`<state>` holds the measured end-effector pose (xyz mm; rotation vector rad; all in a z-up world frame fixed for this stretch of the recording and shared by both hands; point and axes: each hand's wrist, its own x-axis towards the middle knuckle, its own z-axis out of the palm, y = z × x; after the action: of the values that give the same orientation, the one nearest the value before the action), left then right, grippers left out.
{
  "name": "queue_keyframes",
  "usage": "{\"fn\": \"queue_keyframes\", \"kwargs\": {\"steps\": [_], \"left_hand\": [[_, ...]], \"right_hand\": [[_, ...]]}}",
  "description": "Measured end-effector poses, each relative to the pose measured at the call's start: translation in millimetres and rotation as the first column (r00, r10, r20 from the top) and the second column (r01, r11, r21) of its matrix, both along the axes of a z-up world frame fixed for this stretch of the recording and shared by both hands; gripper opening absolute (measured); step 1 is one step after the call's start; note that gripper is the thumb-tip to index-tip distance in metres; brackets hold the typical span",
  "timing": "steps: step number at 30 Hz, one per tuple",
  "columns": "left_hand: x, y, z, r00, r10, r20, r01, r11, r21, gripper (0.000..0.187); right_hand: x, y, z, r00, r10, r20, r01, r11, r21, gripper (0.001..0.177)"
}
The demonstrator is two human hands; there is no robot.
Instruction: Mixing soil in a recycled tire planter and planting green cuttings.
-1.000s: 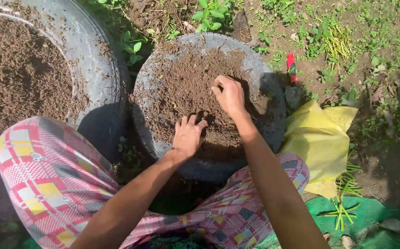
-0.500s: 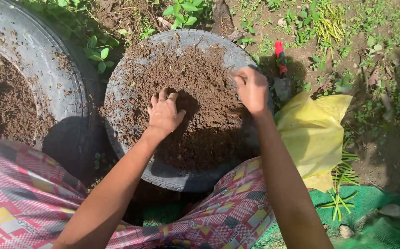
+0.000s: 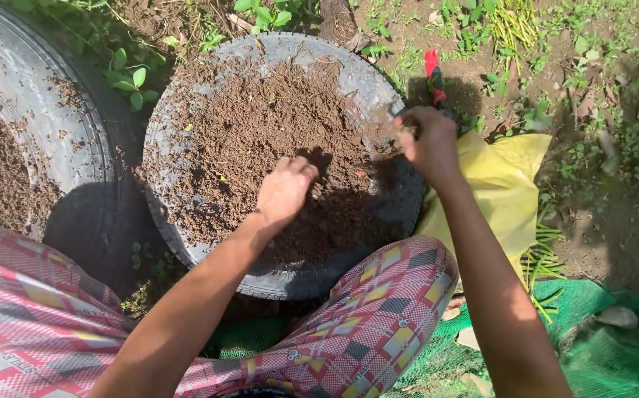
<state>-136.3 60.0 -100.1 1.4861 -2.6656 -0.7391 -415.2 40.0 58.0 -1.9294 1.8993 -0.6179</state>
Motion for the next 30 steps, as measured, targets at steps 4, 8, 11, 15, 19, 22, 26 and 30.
{"fn": "queue_keyframes", "kwargs": {"steps": [4,8,11,15,19,22,26,30], "left_hand": [[58,-29,76,0.918,0.25,-0.308,-0.325,0.919,-0.223,0.04],[107,-37,111,0.876,0.292,-0.384,-0.34,0.938,-0.064,0.028],[127,-31,124,0.843,0.283,-0.457,-0.264,0.959,0.106,0.046],[127,-16,129,0.947,0.224,-0.231,-0.214,0.975,0.067,0.064],[132,-8,78,0.931,0.346,0.115,-0.355,0.932,0.069,0.108],[123,-14,41,0.873,0.405,-0.27,-0.428,0.903,-0.031,0.112],[92,-15,47,0.892,0.437,-0.116,-0.415,0.893,0.173,0.118],[84,-15,43,0.595,0.778,-0.203,-0.504,0.558,0.659,0.112]], "right_hand": [[3,-13,-15,0.894,0.041,0.446,0.098,0.954,-0.283,0.02],[50,-22,-18,0.977,0.214,-0.015,-0.209,0.965,0.158,0.017],[96,-67,-25,0.967,0.254,-0.009,-0.22,0.854,0.471,0.018],[168,-133,48,0.804,0.026,0.594,-0.314,0.867,0.387,0.066],[178,-155,48,0.878,0.011,0.479,-0.209,0.908,0.363,0.075],[173,-138,-14,0.983,0.168,0.067,-0.18,0.859,0.478,0.075],[157,-87,-80,0.986,0.161,-0.051,-0.092,0.764,0.638,0.097],[149,-19,-90,0.947,-0.16,0.28,-0.056,0.774,0.631,0.116]]}}
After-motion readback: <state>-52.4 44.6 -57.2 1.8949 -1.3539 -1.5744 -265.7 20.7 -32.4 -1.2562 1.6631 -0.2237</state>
